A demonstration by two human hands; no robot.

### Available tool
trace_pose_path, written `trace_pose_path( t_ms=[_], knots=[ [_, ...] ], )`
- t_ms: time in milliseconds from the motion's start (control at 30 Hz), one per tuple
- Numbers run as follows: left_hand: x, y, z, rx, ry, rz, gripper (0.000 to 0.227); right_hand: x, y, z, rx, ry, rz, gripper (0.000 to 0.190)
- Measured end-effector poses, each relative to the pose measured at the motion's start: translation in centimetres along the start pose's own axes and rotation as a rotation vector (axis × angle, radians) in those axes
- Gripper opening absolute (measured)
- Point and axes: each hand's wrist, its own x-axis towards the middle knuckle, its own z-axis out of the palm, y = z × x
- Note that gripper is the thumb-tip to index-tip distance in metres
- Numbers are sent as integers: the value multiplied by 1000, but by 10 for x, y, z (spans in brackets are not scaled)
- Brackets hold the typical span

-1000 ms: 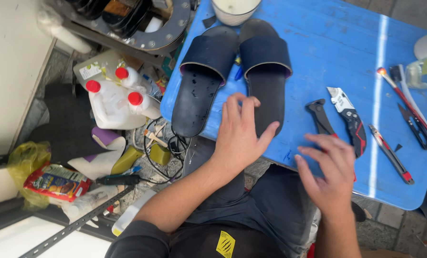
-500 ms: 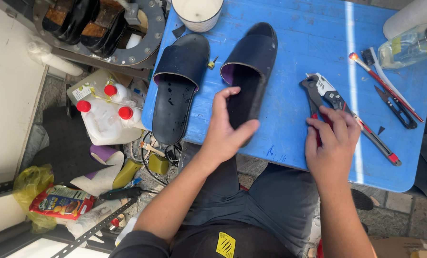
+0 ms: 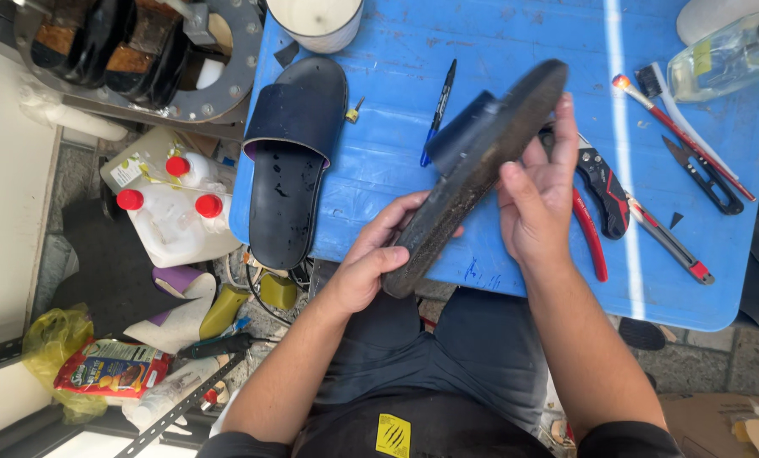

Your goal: The person inspects a pair of black slide slippers, then uses a rotary tool to grind and smooth the edges of the sole and strap. The person handles the slippers by hand and uses the rotary tool to shape the material.

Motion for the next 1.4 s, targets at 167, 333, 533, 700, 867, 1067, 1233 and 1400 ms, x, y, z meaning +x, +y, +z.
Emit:
trace_pose_path(
  t_ms=[167,333,533,700,867,1067,1233,1400],
  knots=[
    [-7,23,8,513,48,142,65,-7,2,-9,80,8,-78,105],
    [-1,43,21,763,27,151,69,-8,-7,-4,27,13,-100,115],
    [2,41,14,861,67,248,57,-11,-17,4,102,28,-73,118],
    [6,36,6,804,77,249,51,-11,-13,2,65,65,-138,117],
    [9,38,1,825,109,207,48,-11,-9,-3,11,99,-144,115],
    [12,42,-2,951,125,228,45,-11,-6,-8,-8,113,-135,117],
    [14,38,-1,1019,130,226,46,-12,-1,-12,-100,129,-211,108],
    [10,35,-1,1083,144,269,47,-10,4,-19,-144,136,-249,84]
  ],
)
